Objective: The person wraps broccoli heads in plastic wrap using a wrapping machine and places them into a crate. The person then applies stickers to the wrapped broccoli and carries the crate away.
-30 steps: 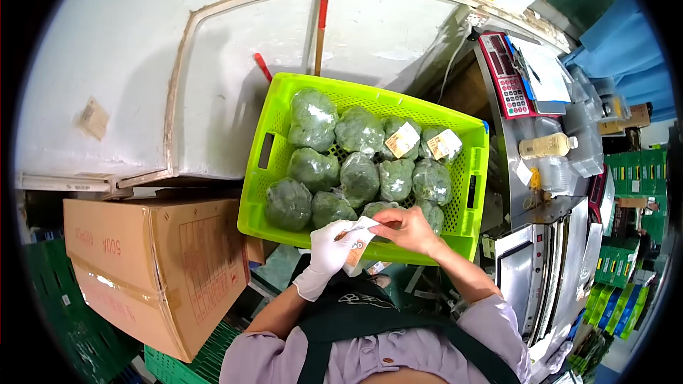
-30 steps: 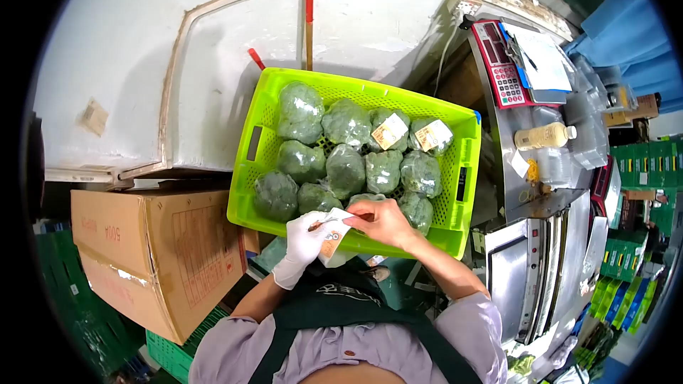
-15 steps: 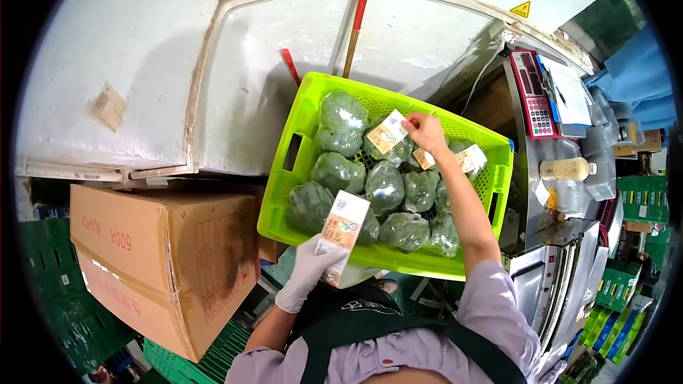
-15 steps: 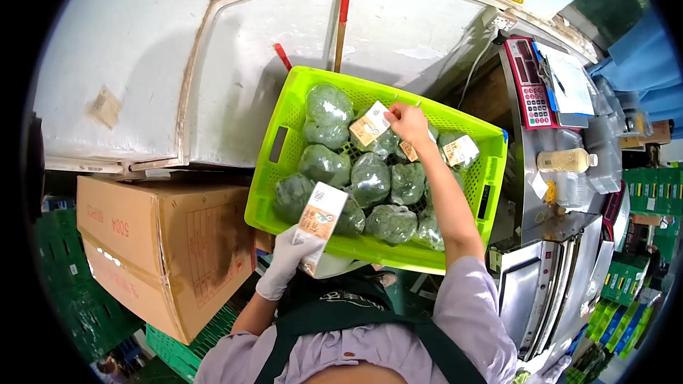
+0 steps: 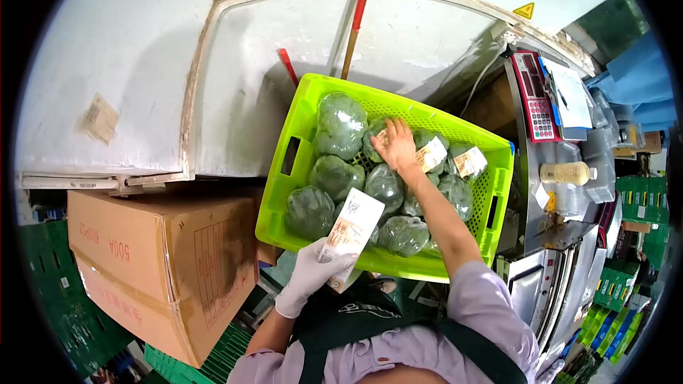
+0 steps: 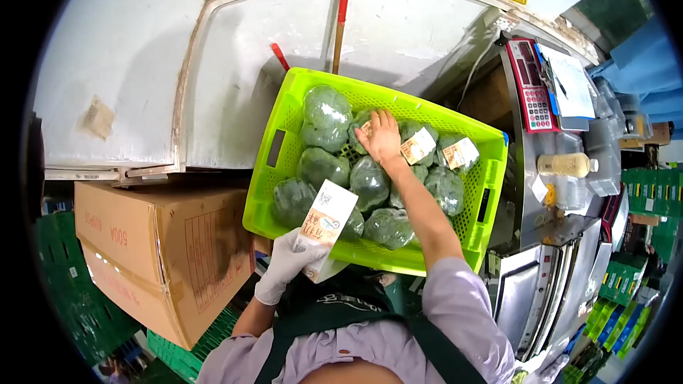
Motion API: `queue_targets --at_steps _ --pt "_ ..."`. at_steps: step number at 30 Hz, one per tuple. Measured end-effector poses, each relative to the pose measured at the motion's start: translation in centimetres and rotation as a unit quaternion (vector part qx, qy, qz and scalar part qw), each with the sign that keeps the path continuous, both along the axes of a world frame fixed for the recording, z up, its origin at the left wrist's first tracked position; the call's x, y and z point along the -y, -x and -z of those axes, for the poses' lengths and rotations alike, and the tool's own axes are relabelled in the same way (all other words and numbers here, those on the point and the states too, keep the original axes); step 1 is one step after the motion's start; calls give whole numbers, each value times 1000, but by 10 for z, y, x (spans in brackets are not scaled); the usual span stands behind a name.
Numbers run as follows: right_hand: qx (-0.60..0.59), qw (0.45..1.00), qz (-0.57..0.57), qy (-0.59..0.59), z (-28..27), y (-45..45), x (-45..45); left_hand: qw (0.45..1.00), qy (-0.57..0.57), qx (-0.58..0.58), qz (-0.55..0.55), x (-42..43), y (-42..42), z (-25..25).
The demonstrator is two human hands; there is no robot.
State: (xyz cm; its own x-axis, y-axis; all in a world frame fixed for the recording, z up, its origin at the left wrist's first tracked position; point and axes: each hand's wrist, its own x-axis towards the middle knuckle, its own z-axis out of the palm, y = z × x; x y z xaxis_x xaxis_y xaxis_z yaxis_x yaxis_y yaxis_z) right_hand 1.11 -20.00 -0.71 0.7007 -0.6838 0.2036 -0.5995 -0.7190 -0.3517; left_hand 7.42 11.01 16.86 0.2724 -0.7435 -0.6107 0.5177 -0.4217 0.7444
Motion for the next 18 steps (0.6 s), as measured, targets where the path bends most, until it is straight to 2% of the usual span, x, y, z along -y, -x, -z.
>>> queue_targets --at_steps 1,3,4,5,6,7,8,9,10,11,12,13,15,16,17,18 --pt "3 1000 3 6 -8 2 -1 1000 7 14 15 4 0 -1" --pt "109 986 37 -121 -38 12 -16 998 17 37 36 9 2 -4" --pt "133 965 40 -222 -81 19 -32 998 36 24 34 9 3 -4" --pt "163 899 -28 -404 -96 35 -42 999 34 23 30 10 6 -5" --pt "169 800 -57 -573 -111 50 -53 997 21 53 45 12 6 -7" --pt "158 746 -126 -634 -136 64 -65 994 9 85 62 13 5 -9" --pt "148 683 -137 -702 -148 75 -81 987 -17 100 125 14 1 -7" --pt "71 726 -132 -671 -173 78 -94 987 -15 100 124 15 2 -3" --pt "72 736 -62 -671 -187 79 -110 974 61 192 105 15 5 2" --pt "86 787 -69 -608 -185 83 -123 946 134 282 83 15 7 7" --pt "87 831 -122 -536 -188 84 -133 919 130 350 127 16 4 9" --pt "88 866 -176 -460 -190 84 -141 893 149 418 77 20 8 5" --pt "50 907 -219 -355 -200 75 -152 975 149 167 -18 18 13 16" --pt "73 929 -217 -292 -197 71 -155 982 131 112 -71 18 16 23" --pt "96 945 -214 -226 -194 67 -157 982 130 114 -75 16 17 27" --pt "92 946 -209 -231 -197 63 -154 981 98 131 -107 16 16 26"
